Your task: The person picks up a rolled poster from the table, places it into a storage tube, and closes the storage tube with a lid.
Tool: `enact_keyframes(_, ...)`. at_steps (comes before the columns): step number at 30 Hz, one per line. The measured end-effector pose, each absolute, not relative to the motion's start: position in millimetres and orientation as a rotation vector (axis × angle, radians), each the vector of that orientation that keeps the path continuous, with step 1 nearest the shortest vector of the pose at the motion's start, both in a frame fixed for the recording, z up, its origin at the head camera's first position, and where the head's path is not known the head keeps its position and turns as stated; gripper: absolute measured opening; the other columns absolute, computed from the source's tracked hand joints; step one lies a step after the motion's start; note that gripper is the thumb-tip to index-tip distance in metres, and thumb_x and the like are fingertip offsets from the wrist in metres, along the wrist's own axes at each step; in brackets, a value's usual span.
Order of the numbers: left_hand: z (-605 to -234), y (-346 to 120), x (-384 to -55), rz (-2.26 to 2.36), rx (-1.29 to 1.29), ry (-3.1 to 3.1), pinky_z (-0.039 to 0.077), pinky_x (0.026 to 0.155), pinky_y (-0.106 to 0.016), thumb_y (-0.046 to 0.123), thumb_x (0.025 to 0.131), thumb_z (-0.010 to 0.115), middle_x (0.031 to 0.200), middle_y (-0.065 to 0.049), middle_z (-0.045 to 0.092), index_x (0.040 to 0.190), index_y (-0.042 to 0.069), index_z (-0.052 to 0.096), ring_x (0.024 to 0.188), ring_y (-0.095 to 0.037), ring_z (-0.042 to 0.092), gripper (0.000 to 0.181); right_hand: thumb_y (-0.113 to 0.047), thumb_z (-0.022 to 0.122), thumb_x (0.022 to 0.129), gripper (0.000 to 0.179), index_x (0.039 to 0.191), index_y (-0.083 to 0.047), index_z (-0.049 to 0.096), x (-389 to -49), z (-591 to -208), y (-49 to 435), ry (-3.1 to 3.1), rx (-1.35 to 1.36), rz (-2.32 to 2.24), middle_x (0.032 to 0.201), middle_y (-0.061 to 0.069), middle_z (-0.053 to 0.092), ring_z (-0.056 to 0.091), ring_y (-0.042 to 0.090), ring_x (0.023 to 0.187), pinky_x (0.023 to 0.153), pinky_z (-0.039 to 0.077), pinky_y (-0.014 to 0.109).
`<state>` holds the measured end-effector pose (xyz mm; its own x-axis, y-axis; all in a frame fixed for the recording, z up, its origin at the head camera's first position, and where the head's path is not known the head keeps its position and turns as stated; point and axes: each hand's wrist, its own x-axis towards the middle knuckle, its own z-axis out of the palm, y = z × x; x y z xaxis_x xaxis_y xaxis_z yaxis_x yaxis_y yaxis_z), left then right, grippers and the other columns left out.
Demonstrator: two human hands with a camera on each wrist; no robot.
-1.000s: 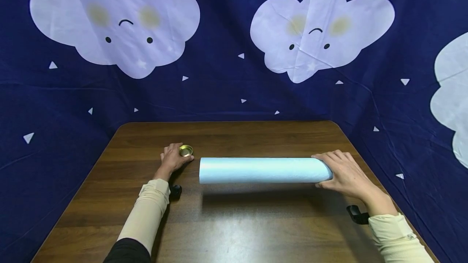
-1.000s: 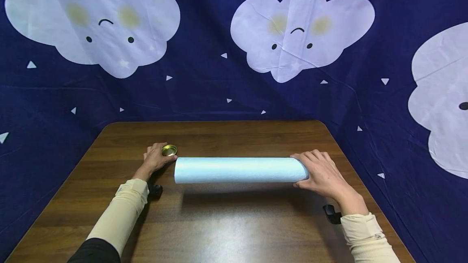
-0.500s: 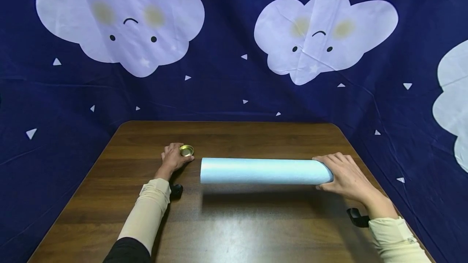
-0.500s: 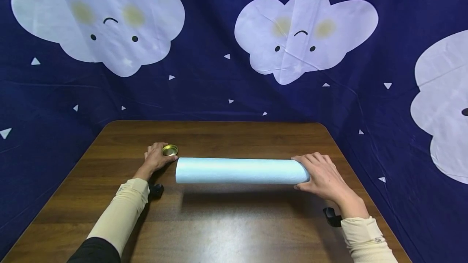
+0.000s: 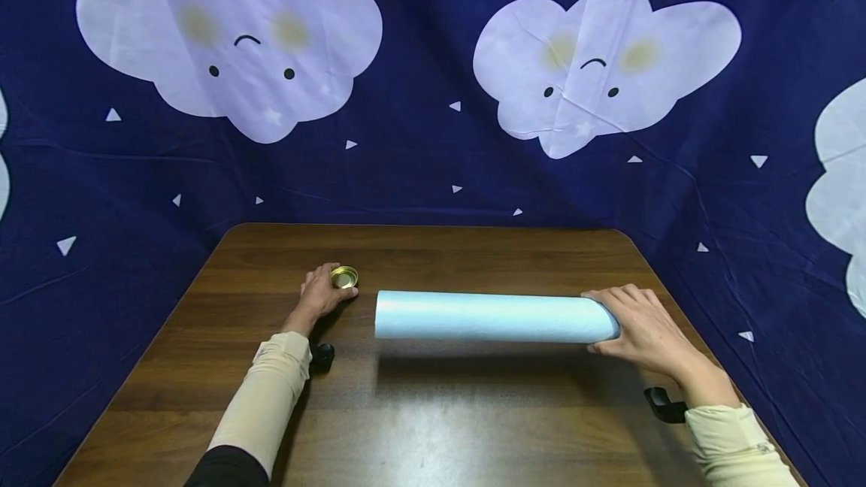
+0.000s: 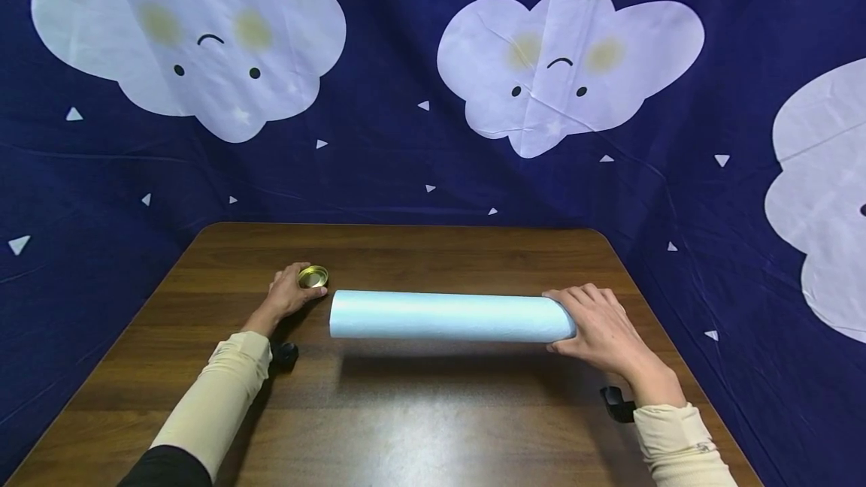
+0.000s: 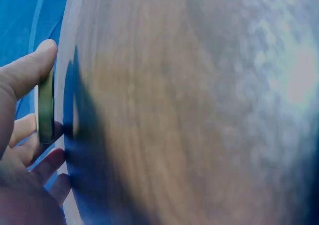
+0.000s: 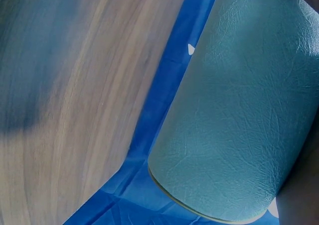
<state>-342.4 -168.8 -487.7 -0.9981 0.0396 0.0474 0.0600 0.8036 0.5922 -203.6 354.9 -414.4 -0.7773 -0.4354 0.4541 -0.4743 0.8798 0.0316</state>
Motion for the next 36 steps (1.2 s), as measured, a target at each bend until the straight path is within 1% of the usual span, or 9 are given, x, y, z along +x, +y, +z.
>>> enact_keyframes(7,-483.9,-172.7,-340.1,-0.952,-0.093,-2.986,0.025,0.105,-0.058,0.034,0.084,0.068,0.144,-0.027,0.037,0.143,0.000,0.032,0.132,-0.044,0.032,0.077,-0.044,0.088,0.047,0.083,0.119,-0.016,0.058,-202.6,-414.9,356.1,-2.586,0.666,0.118,0.104,0.005,0.066,0.054,0.024,0.095,0.074,0.031,0.036)
enact_keyframes(20,-471.1,-172.0,-330.6,-0.981,-0.139,-2.939,0.028,0.102,-0.057,0.034,0.085,0.067,0.140,-0.025,0.043,0.140,0.001,0.036,0.129,-0.043,0.037,0.071,-0.046,0.087,0.048,0.083,0.120,-0.017,0.058,-203.3,-418.0,357.6,-2.588,0.660,0.114,0.105,0.005,0.066,0.055,0.025,0.096,0.076,0.031,0.037)
enact_keyframes(27,-460.2,-169.6,-324.4,-0.988,-0.131,-2.945,0.027,0.102,-0.056,0.035,0.085,0.068,0.138,-0.024,0.045,0.140,0.002,0.037,0.129,-0.042,0.038,0.072,-0.045,0.088,0.048,0.083,0.120,-0.017,0.058,-203.5,-419.0,357.7,-2.591,0.663,0.131,0.105,0.005,0.065,0.055,0.025,0.097,0.076,0.030,0.037)
enact_keyframes(31,-454.9,-169.0,-319.4,-1.011,-0.142,-2.922,0.027,0.102,-0.057,0.033,0.083,0.070,0.137,-0.025,0.047,0.138,0.001,0.039,0.128,-0.042,0.039,0.071,-0.044,0.088,0.048,0.083,0.120,-0.017,0.058,-203.5,-418.4,357.2,-2.588,0.667,0.136,0.105,0.005,0.066,0.055,0.025,0.097,0.075,0.031,0.037)
enact_keyframes(36,-450.2,-168.8,-310.9,-1.069,-0.159,-2.891,0.023,0.104,-0.057,0.032,0.082,0.071,0.135,-0.025,0.048,0.137,0.000,0.040,0.125,-0.042,0.041,0.071,-0.043,0.088,0.048,0.081,0.119,-0.017,0.058,-203.5,-417.9,356.6,-2.582,0.668,0.150,0.104,0.005,0.066,0.055,0.025,0.096,0.075,0.031,0.037)
